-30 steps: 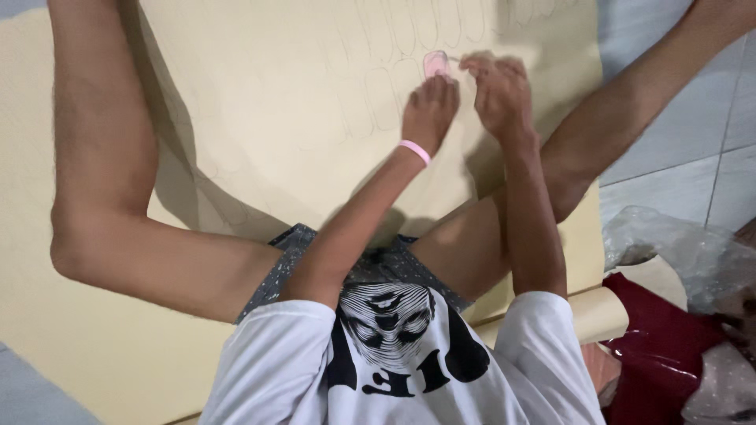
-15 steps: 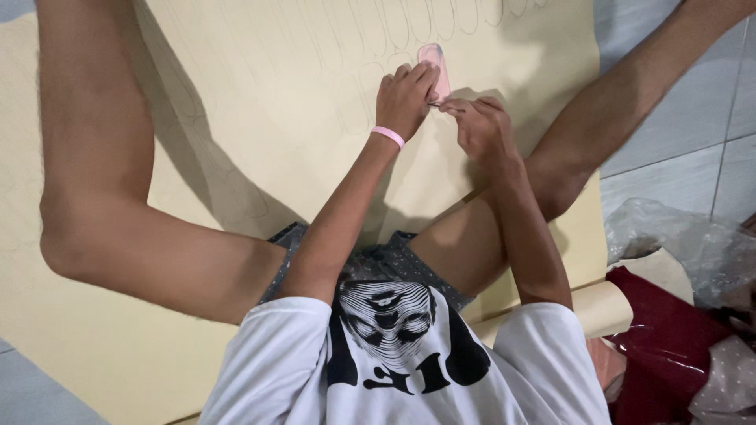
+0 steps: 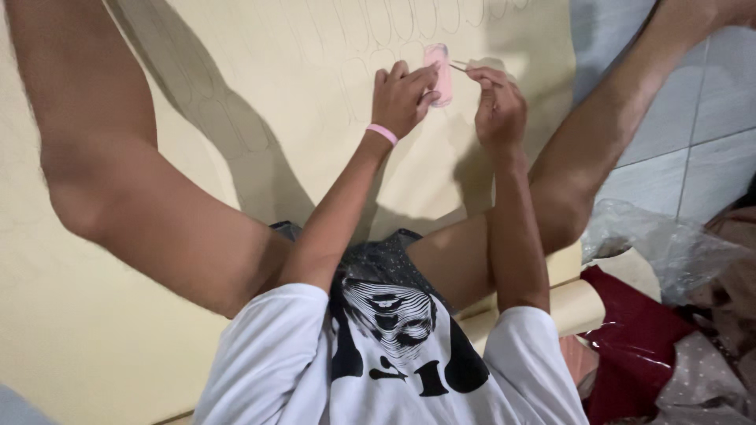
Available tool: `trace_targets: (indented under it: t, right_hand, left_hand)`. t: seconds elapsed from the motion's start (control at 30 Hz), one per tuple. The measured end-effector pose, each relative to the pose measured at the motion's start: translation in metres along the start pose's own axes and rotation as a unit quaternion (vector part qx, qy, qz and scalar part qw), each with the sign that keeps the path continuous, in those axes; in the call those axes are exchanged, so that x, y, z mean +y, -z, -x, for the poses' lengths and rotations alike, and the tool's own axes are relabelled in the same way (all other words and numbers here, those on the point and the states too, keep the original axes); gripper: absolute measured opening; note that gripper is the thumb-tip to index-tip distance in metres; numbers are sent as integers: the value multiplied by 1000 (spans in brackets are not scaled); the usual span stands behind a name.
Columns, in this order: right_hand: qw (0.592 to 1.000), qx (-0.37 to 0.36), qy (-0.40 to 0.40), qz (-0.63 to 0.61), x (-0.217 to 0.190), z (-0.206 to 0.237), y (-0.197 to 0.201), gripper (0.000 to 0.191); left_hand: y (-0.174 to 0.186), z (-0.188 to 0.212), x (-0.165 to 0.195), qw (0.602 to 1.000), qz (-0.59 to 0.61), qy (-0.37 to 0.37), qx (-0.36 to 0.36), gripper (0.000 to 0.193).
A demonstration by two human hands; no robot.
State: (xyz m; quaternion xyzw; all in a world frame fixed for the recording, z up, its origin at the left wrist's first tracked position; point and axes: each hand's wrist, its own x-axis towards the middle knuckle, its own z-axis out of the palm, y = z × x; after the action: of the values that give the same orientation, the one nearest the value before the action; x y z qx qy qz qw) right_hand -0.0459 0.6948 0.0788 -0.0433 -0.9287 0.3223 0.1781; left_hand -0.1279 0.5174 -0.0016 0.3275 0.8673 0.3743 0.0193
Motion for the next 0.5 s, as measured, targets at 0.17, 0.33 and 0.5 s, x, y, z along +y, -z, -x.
trace_targets:
  t: [0.17, 0.33, 0.5]
  right_hand:
    - [996, 14, -87, -34, 9, 8, 19, 24]
    - [994, 15, -101, -44, 12, 16, 32, 24]
    - [995, 15, -93, -43, 8, 19, 33, 24]
  left_hand:
    - [-11, -9, 9, 998, 32, 47, 6, 23]
    - [-7, -10, 10, 997, 40, 71, 2, 16]
    - [3, -11, 9, 996, 45, 75, 9, 24]
